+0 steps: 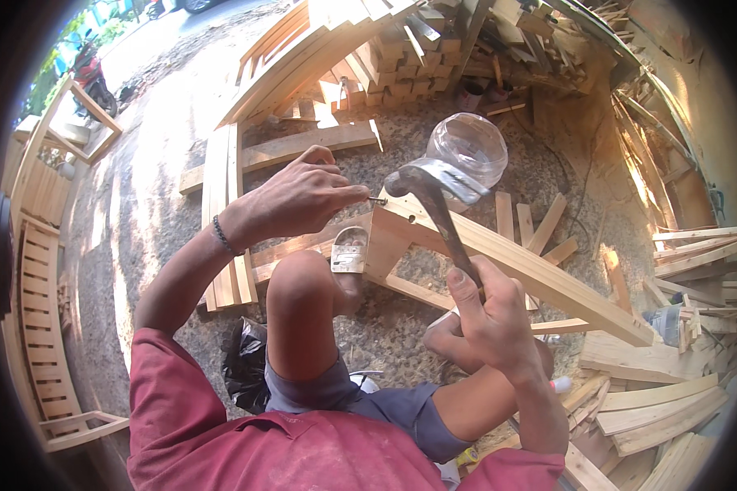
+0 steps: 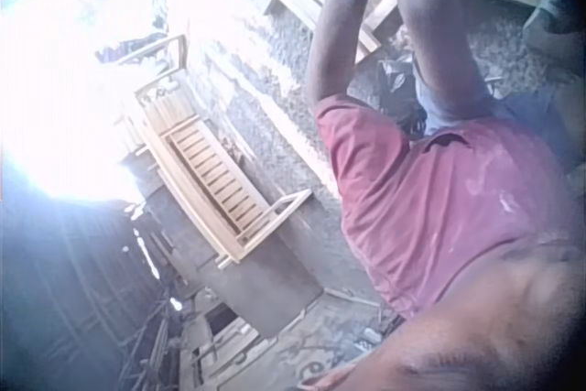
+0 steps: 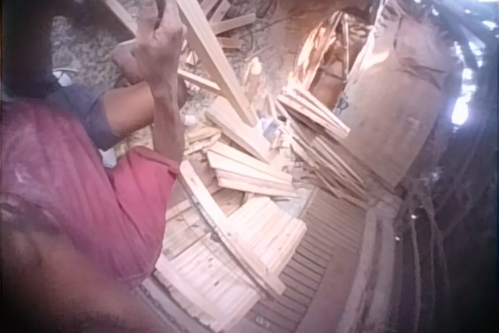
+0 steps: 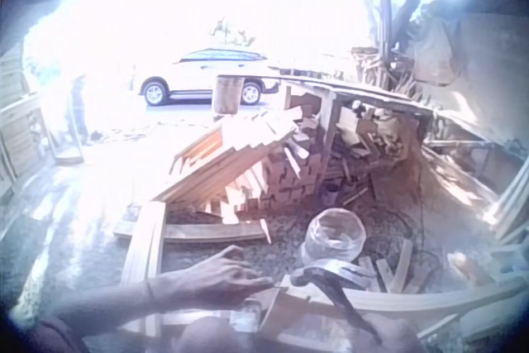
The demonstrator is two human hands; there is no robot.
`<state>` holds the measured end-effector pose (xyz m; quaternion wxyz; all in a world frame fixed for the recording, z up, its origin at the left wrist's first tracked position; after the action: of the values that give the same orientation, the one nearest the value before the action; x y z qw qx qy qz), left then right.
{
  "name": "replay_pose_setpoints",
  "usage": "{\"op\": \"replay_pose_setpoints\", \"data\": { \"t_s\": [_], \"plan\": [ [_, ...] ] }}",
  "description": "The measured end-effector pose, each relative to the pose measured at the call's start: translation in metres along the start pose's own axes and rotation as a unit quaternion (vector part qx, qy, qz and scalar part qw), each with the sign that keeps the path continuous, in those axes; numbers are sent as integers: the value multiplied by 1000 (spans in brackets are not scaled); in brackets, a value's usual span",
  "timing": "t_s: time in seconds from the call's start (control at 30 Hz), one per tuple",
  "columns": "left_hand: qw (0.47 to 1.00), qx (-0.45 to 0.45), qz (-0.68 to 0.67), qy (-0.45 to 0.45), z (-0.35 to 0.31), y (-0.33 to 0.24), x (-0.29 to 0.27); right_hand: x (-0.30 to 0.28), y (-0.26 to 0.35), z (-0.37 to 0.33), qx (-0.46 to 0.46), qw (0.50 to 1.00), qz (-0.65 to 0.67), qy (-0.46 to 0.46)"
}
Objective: The person positions a nail on a wooden frame and hammers it in, then repeats the action with another nail.
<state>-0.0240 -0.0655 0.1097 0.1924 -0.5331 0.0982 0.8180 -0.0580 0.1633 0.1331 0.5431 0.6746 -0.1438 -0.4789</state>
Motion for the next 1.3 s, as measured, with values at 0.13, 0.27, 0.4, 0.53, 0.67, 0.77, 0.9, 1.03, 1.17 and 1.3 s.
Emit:
{"op": "replay_pose_setpoints", "data": {
  "t_s": [0.13,0.27,0.4,0.53,0.67,0.77,0.9,1.03,1.17,1.3],
  "plan": [
    [1000,11,19,-4,6,-6,-7,3,3,10,-42,992,-116,4],
    [999,24,2,-35,4,-4,-4,-2,9,14,-32,987,-158,15],
    [999,25,22,-33,-4,-3,-11,-58,53,12,-116,985,30,-125],
    [998,31,26,-40,-1,-6,-7,-153,146,-3,-260,896,360,-23],
    [997,48,22,-57,6,-5,-6,-140,77,-9,-276,918,281,40],
    [997,59,34,-46,7,-13,-2,-15,9,9,-191,955,-225,-42],
    [994,59,66,-67,0,-7,-6,-6,2,15,5,998,-65,11],
    [995,51,80,-39,4,-9,-7,-7,13,9,-20,999,-45,-10],
    [995,52,86,-20,4,-12,-7,3,6,11,-13,996,-85,7],
    [992,68,84,-64,6,-13,-6,9,8,15,-16,990,-138,29]
  ]
}}
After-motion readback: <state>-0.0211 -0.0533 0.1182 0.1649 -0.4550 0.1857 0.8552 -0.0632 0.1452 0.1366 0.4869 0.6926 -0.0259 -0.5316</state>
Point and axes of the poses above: each hand's wrist, its own z-axis towards the middle knuckle, its own x-axis out of the palm, y = z × x, the point moved 8 cm from there along z, towards the middle knuckle, and after that the axes turned 8 degrees about -y, right-handed, at the moved point
